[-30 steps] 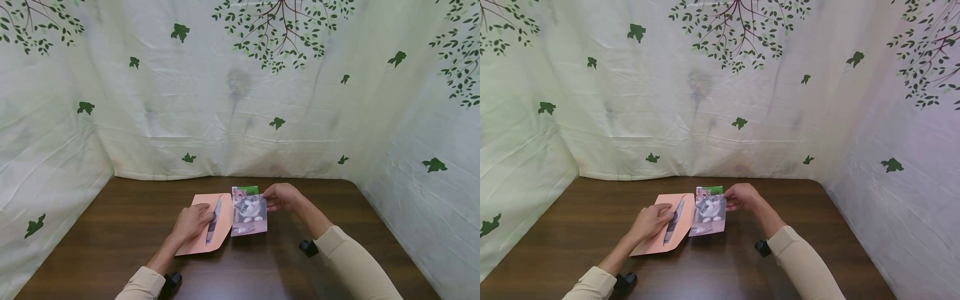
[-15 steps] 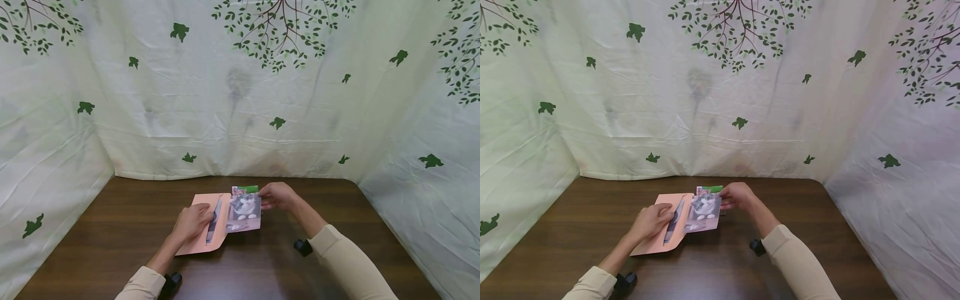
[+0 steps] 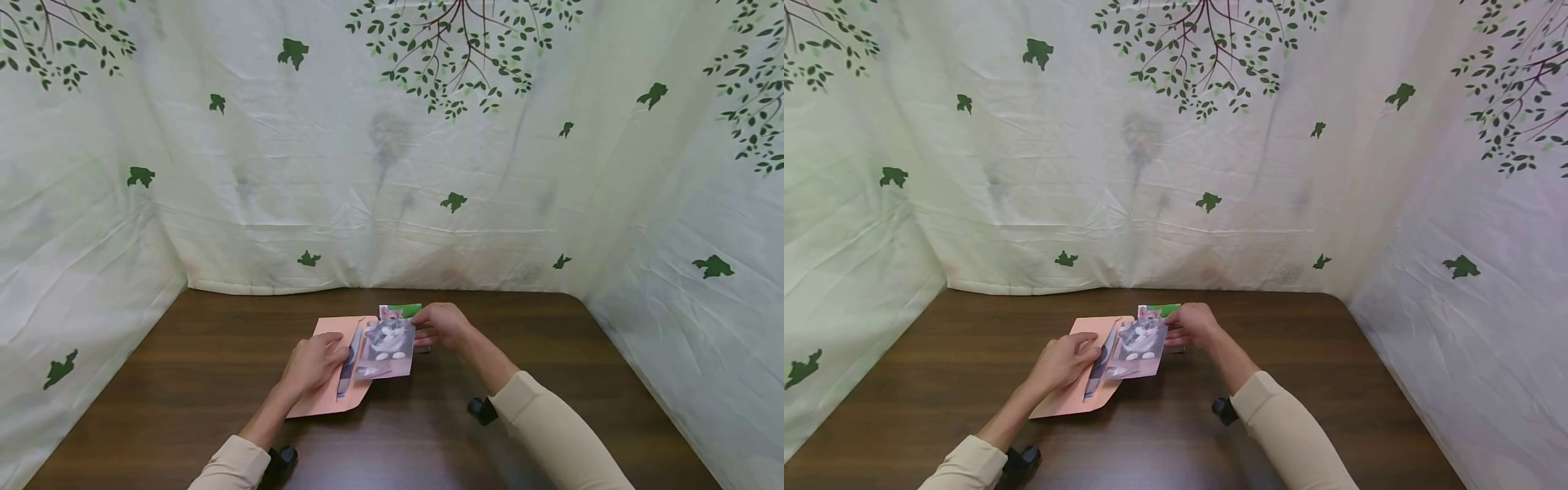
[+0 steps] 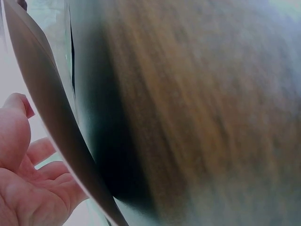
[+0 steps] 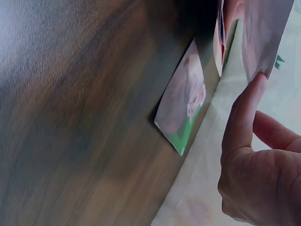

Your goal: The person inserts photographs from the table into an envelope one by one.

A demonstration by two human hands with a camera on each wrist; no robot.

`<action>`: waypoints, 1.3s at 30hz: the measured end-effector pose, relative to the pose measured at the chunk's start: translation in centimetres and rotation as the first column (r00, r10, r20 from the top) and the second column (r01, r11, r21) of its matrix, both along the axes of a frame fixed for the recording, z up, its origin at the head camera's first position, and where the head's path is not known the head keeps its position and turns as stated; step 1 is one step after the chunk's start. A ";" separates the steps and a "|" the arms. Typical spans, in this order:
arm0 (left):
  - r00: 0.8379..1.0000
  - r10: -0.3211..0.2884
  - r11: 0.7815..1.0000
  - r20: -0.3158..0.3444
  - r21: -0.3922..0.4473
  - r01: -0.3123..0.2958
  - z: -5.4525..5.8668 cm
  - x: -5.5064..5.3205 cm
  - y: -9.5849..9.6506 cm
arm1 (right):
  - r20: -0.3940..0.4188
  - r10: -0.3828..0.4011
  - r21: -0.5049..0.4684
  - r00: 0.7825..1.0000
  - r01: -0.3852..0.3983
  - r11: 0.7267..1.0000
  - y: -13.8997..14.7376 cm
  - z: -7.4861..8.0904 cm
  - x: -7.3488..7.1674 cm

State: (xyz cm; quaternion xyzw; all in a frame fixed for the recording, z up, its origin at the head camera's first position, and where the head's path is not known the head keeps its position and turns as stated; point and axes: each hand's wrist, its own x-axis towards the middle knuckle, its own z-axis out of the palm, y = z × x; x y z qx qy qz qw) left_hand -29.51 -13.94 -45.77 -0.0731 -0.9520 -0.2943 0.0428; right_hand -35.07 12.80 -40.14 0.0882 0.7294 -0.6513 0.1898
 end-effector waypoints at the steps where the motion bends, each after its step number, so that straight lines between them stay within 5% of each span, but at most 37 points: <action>1: 1.000 -0.002 1.000 -0.008 -0.003 0.002 0.0 0.0 0.0 | -0.001 0.003 -0.003 1.000 -0.003 1.000 -0.1 -0.1 0.0; 39: 1.000 0.002 1.000 -0.007 0.006 -0.002 -0.1 0.1 0.1 | 0.052 -0.002 -0.061 0.999 0.005 0.998 -3.0 -1.6 -0.3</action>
